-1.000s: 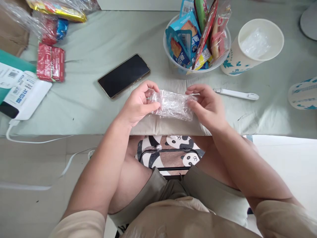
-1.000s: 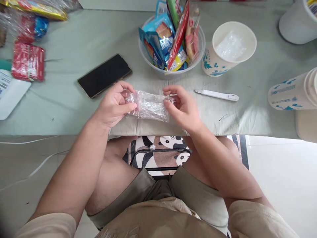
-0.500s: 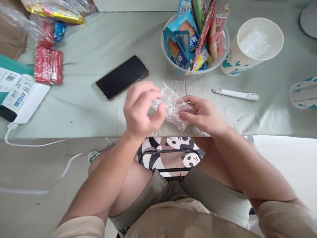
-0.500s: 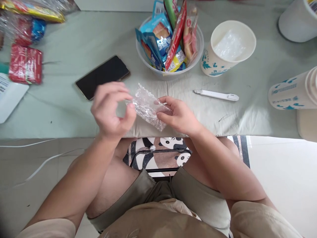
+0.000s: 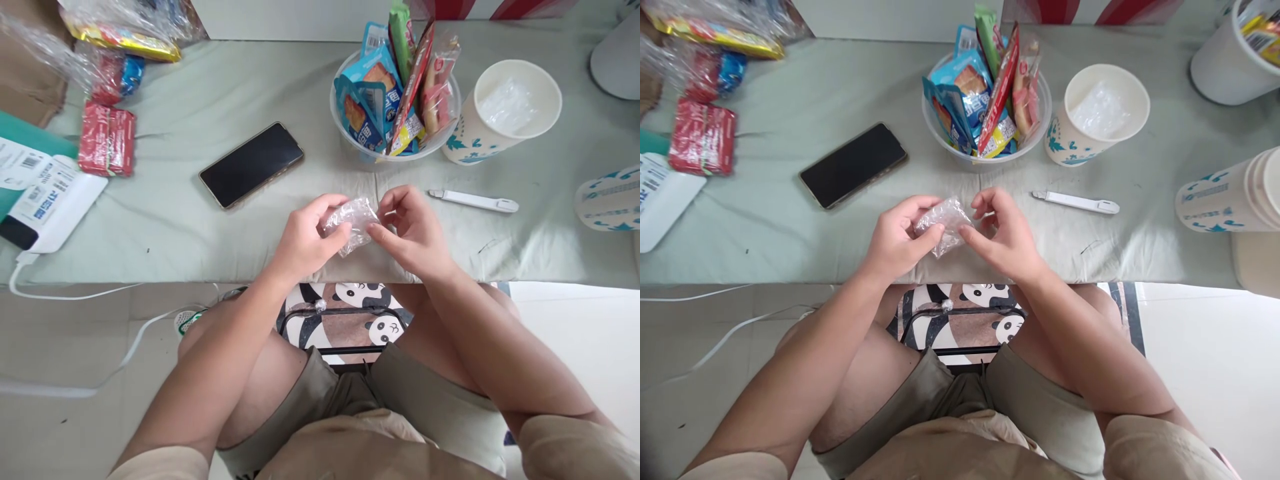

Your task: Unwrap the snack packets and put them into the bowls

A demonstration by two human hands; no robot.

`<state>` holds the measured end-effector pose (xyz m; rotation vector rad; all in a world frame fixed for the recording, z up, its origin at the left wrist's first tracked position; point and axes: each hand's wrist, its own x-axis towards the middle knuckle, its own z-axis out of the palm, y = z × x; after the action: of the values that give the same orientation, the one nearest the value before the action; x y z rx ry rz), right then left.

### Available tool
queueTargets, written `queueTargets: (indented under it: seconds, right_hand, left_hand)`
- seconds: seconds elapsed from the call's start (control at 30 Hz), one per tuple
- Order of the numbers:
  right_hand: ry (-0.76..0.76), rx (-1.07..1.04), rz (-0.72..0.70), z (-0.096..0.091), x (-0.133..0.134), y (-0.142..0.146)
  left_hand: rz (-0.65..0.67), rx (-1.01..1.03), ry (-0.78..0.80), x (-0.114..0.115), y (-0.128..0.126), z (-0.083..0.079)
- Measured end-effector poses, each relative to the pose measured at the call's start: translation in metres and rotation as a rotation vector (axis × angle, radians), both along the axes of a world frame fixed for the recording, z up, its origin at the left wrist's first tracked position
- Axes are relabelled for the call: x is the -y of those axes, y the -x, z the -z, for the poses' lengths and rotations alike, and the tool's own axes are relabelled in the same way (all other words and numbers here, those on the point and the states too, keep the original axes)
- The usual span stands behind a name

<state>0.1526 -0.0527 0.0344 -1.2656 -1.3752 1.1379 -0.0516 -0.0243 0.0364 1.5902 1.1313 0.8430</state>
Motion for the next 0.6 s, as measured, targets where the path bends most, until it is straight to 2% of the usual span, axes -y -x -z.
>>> queueTargets:
  seconds: [0.13, 0.27, 0.43, 0.5, 0.6]
  right_hand:
    - [-0.02, -0.064, -0.066, 0.0, 0.0, 0.003]
    - [-0.072, -0.094, 0.096, -0.001, -0.003, 0.002]
    - [-0.124, -0.045, 0.125, -0.005, -0.003, -0.011]
    - [-0.19, 0.029, 0.215, -0.009, -0.002, -0.024]
    - [-0.316, 0.122, 0.422, -0.019, -0.007, -0.056]
  left_hand:
    - [0.099, 0.143, 0.089, -0.004, -0.003, -0.003]
    - [0.101, 0.237, 0.124, -0.009, -0.02, -0.005]
    - [0.114, 0.326, 0.113, -0.015, -0.051, -0.004]
    - [0.134, 0.378, 0.142, -0.017, -0.062, -0.004]
    - [0.161, 0.419, 0.198, -0.02, -0.073, -0.006]
